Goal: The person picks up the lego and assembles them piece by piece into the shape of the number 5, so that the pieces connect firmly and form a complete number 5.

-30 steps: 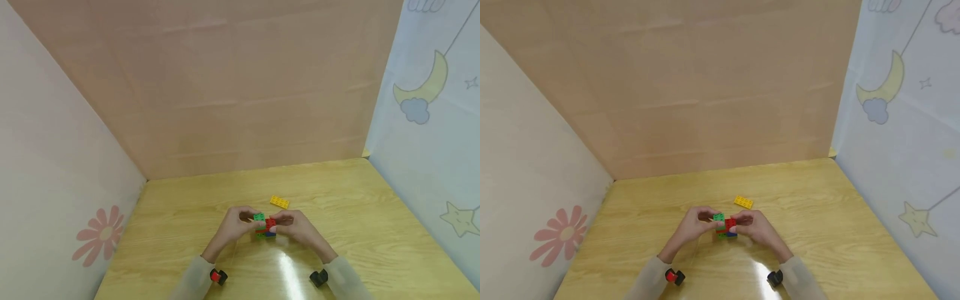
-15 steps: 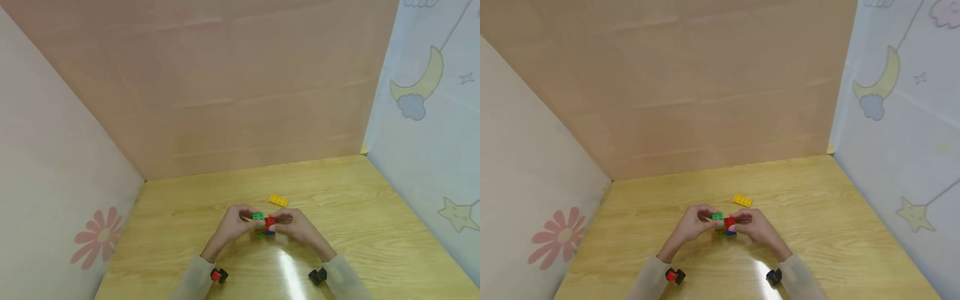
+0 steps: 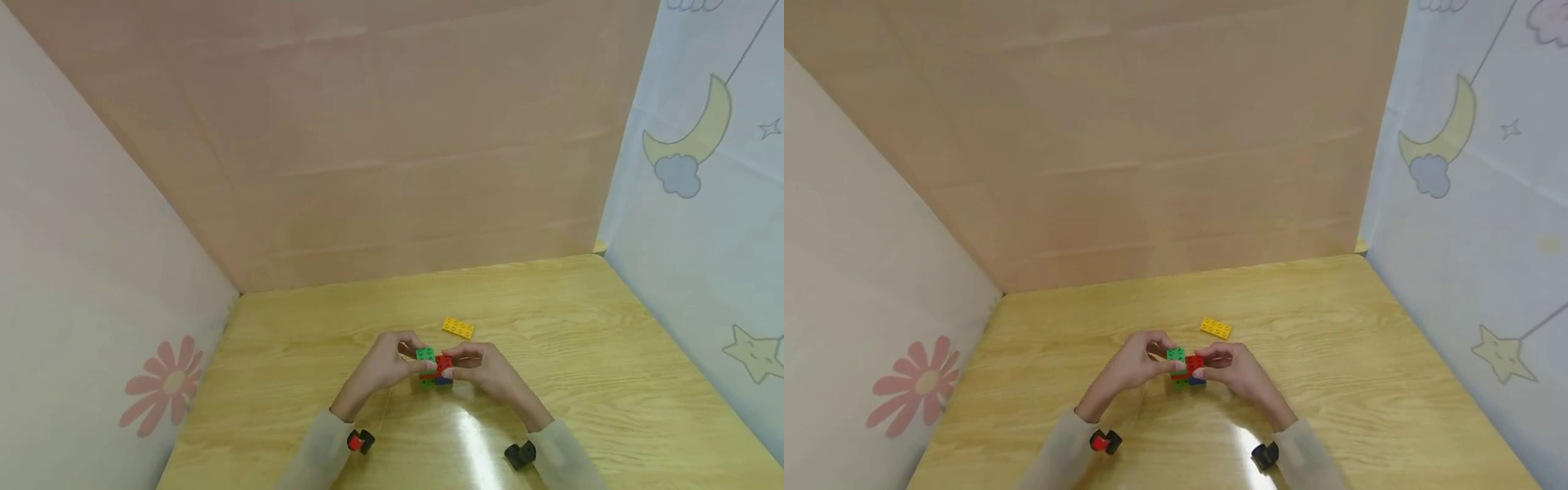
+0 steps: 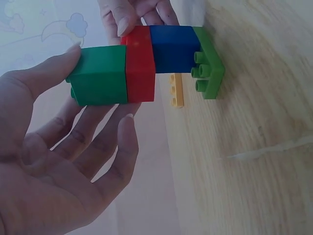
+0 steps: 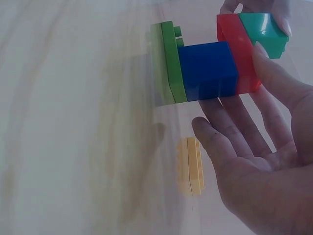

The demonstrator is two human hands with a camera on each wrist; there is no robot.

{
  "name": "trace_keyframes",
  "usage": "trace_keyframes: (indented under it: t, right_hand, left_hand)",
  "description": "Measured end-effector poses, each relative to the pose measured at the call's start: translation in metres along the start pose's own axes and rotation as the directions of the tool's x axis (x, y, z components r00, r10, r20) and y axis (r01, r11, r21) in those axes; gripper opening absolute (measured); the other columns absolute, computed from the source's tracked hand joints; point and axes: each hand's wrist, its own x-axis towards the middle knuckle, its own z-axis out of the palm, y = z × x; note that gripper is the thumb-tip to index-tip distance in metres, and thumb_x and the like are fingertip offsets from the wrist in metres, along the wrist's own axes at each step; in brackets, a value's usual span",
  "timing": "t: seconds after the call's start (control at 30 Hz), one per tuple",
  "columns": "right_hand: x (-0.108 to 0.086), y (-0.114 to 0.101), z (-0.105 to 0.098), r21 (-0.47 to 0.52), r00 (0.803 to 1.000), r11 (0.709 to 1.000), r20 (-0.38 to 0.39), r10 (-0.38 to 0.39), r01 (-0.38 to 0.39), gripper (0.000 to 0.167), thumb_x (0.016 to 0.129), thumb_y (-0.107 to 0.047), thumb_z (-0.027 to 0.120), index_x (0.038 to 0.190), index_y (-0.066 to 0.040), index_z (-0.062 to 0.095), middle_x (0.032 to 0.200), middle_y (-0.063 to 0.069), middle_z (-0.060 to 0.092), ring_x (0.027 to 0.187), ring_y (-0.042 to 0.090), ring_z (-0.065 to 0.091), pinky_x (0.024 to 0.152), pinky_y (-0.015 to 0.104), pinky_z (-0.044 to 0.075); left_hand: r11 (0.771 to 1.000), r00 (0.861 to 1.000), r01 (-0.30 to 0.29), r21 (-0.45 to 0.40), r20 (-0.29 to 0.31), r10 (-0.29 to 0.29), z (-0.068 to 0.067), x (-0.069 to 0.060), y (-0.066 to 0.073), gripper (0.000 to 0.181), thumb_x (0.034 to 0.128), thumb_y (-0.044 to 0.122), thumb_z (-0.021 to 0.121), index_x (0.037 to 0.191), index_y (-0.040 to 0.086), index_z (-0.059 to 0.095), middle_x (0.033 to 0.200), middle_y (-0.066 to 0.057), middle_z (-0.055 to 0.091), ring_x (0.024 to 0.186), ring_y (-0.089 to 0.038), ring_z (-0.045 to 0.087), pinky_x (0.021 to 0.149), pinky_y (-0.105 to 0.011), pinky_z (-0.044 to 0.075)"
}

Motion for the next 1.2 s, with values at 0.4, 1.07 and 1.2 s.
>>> trace_keyframes:
  t: [0.4,1.07,1.2]
  right_hand:
    - [-0.0037,-0.0042,0.0042,0.073,0.999,0.997,0.011,0.031,-0.032,0.044,0.095,-0.021,0.080,0.131,0.001,0.069,0.135,0.025,0.065,0.121,0.038,0.071,0.092,0.032,0.064]
    - [0.0004,0.0025,0.0016,0.073,1.000,0.997,0.017,0.026,-0.027,0.043,0.094,-0.024,0.081,0.129,-0.003,0.071,0.132,0.023,0.066,0.121,0.038,0.071,0.091,0.031,0.064]
    - [0.0004,0.0008,0.0004,0.072,0.999,0.997,0.017,0.031,-0.032,0.043,0.093,-0.024,0.082,0.129,-0.003,0.071,0.132,0.022,0.066,0.121,0.037,0.072,0.091,0.031,0.064]
  left_hand:
    - [0.999,0.998,0.043,0.033,0.044,-0.044,-0.0039,-0.0009,0.0046,0.019,0.0874,0.037,0.087,0.093,0.024,0.075,0.105,0.005,0.073,0.098,-0.017,0.067,0.076,-0.032,0.060]
    - [0.993,1.000,0.020,0.116,0.010,-0.021,-0.0020,0.0001,0.0058,0.020,0.0880,0.039,0.087,0.096,0.025,0.075,0.105,0.007,0.075,0.101,-0.018,0.070,0.082,-0.034,0.062]
    - [0.995,1.000,0.004,0.097,-0.012,-0.003,0.0006,-0.0008,0.0037,0.023,0.0881,0.041,0.086,0.099,0.023,0.076,0.103,0.005,0.075,0.102,-0.021,0.073,0.080,-0.034,0.063]
